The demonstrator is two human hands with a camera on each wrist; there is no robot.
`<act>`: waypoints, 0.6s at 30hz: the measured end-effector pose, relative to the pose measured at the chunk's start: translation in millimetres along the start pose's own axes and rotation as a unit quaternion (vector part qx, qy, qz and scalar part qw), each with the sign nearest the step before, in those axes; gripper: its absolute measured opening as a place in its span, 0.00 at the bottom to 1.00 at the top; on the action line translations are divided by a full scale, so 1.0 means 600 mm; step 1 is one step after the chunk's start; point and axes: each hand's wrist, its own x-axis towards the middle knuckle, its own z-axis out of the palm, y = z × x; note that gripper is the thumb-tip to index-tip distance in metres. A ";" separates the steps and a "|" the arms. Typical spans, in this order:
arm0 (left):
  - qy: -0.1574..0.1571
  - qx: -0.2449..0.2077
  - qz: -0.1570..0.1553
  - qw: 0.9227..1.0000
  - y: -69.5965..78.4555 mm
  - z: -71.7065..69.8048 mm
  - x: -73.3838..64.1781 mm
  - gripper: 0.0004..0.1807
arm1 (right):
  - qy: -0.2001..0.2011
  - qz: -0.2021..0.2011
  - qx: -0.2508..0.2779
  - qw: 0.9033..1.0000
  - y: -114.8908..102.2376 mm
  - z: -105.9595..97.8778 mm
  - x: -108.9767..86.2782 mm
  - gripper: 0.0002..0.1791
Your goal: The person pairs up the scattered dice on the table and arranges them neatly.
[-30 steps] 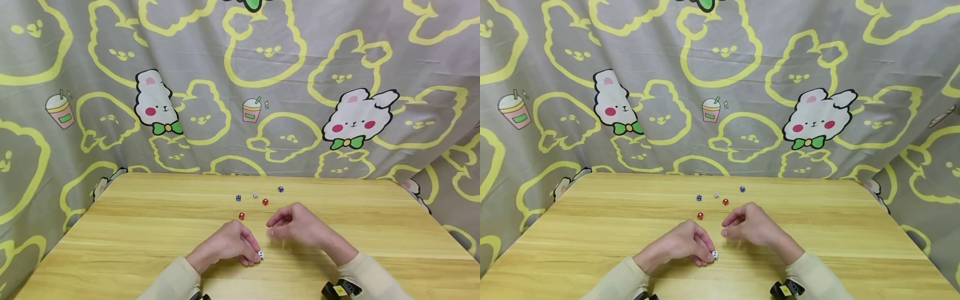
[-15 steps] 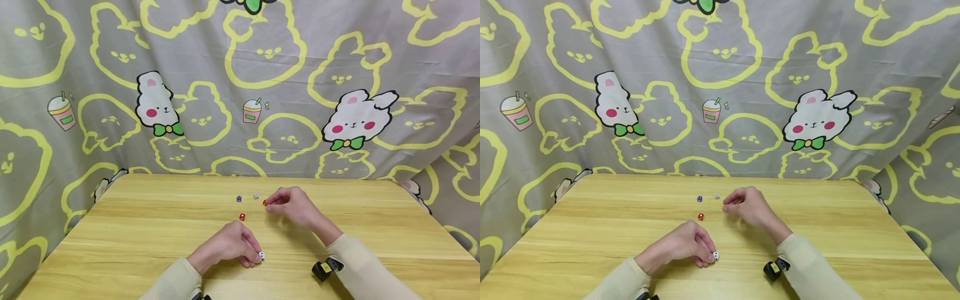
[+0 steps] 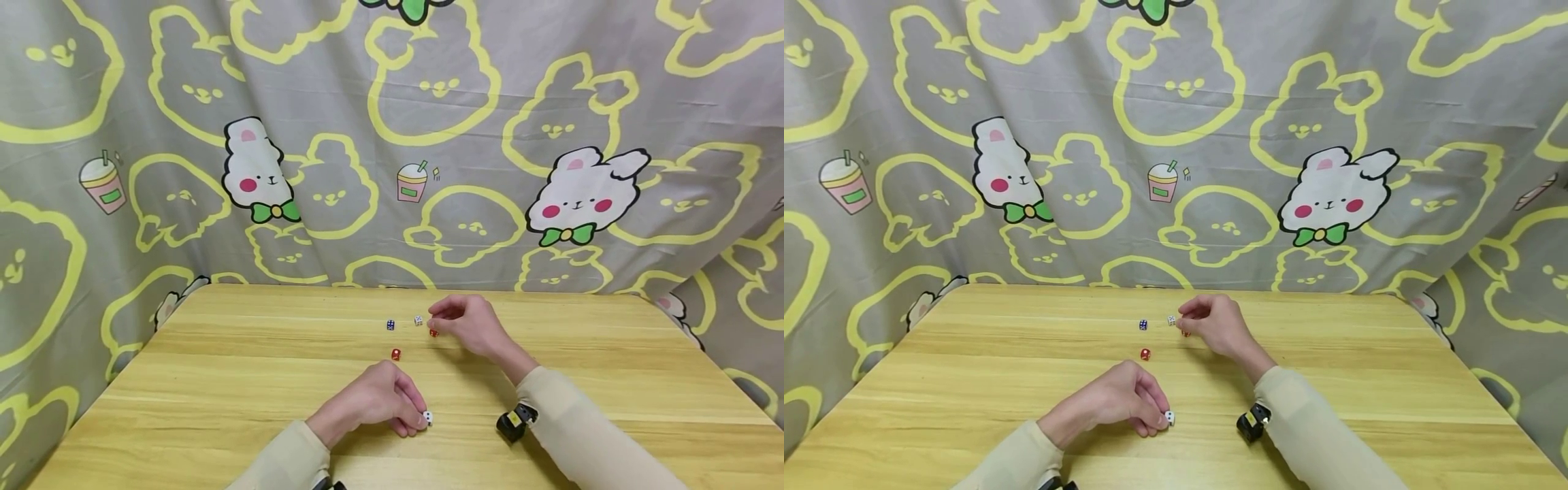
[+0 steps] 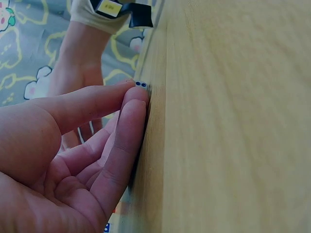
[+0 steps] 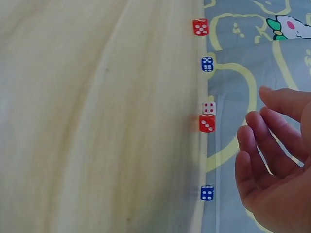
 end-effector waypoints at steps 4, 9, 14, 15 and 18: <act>0.000 0.000 0.001 1.000 -0.001 0.000 0.000 0.07 | 0.015 0.009 0.009 1.000 0.002 0.007 0.007 0.14; -0.002 -0.001 0.002 1.000 -0.001 -0.001 0.001 0.07 | 0.027 0.019 0.006 0.999 0.004 0.014 0.016 0.14; -0.002 -0.001 0.002 1.000 -0.002 -0.001 0.001 0.07 | 0.033 0.020 0.003 0.999 0.004 0.020 0.025 0.14; -0.002 -0.001 0.002 1.000 -0.002 -0.001 0.001 0.07 | 0.035 0.020 0.001 0.999 0.004 0.021 0.026 0.14; -0.002 -0.002 0.001 1.000 -0.002 -0.001 0.001 0.07 | 0.036 0.024 -0.006 0.999 0.004 0.023 0.031 0.14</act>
